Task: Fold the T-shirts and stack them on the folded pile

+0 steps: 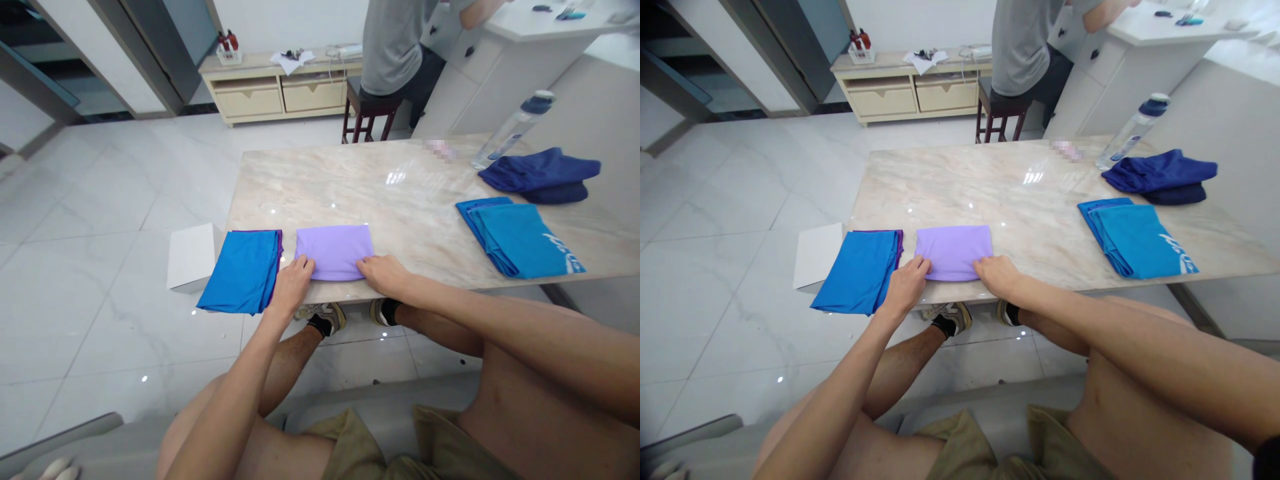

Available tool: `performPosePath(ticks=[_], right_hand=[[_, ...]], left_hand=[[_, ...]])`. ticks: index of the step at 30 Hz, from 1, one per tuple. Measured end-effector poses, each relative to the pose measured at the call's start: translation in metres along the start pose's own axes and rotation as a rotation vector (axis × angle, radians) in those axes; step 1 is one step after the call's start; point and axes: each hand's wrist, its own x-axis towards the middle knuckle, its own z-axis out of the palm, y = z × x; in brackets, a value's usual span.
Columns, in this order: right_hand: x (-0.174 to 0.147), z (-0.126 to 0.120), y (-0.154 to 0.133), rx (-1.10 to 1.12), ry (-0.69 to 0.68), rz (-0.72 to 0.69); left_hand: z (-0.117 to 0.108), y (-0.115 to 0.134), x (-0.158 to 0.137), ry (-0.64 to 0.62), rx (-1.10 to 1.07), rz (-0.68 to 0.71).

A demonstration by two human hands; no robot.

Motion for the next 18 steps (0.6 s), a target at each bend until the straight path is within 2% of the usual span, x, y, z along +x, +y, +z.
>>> performPosePath(ticks=[3,6,7,9,11,13,16,18], right_hand=[[-0.006,-0.001,0.013,0.012,-0.055,-0.080],[-0.009,-0.009,0.022,0.024,-0.072,-0.129],[-0.009,-0.012,0.023,0.041,-0.028,-0.128],[-0.002,-0.017,0.022,0.090,0.145,-0.102],[0.012,-0.017,0.015,0.137,0.357,-0.054],[0.030,-0.010,0.005,0.174,0.502,-0.006],[0.057,0.012,-0.009,0.239,0.588,0.020],[0.069,0.029,-0.015,0.286,0.588,0.038]], left_hand=[[-0.009,-0.001,-0.007,-0.051,0.025,0.082],[-0.021,-0.002,-0.018,0.002,0.038,0.116],[-0.025,-0.001,-0.019,0.048,0.021,0.134],[-0.029,0.005,-0.014,0.160,-0.046,0.151],[-0.028,0.014,0.003,0.269,-0.134,0.118],[-0.021,0.023,0.026,0.338,-0.207,0.053],[0.002,0.031,0.052,0.320,-0.268,-0.019],[0.019,0.031,0.056,0.267,-0.282,-0.039]])
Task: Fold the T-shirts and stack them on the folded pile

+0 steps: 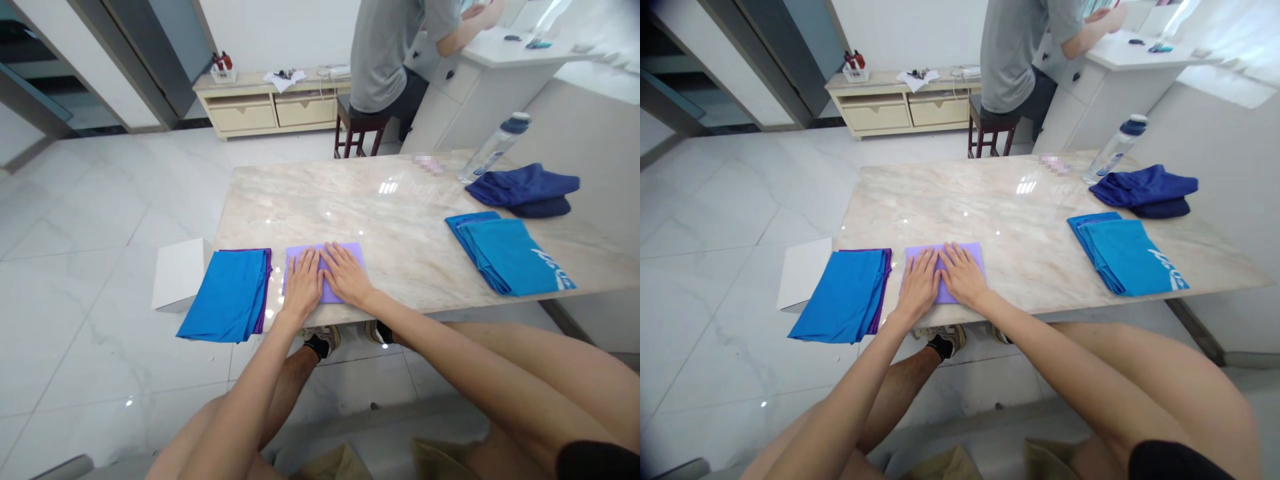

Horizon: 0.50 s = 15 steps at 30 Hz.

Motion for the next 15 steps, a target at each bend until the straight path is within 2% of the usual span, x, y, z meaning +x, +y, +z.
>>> performPosePath(ticks=[3,7,12,15], right_hand=[[-0.007,0.019,0.002,0.025,0.006,0.143],[-0.010,0.024,0.003,0.020,0.014,0.336],[-0.002,0.020,0.005,0.029,-0.040,0.417],[-0.010,0.009,0.020,0.035,-0.163,0.445]], left_hand=[[0.015,-0.009,-0.013,-0.035,0.016,-0.044],[0.019,-0.010,-0.019,-0.032,0.027,-0.151],[0.013,-0.007,-0.011,-0.093,0.034,-0.224],[-0.002,-0.011,-0.014,-0.180,0.013,-0.338]])
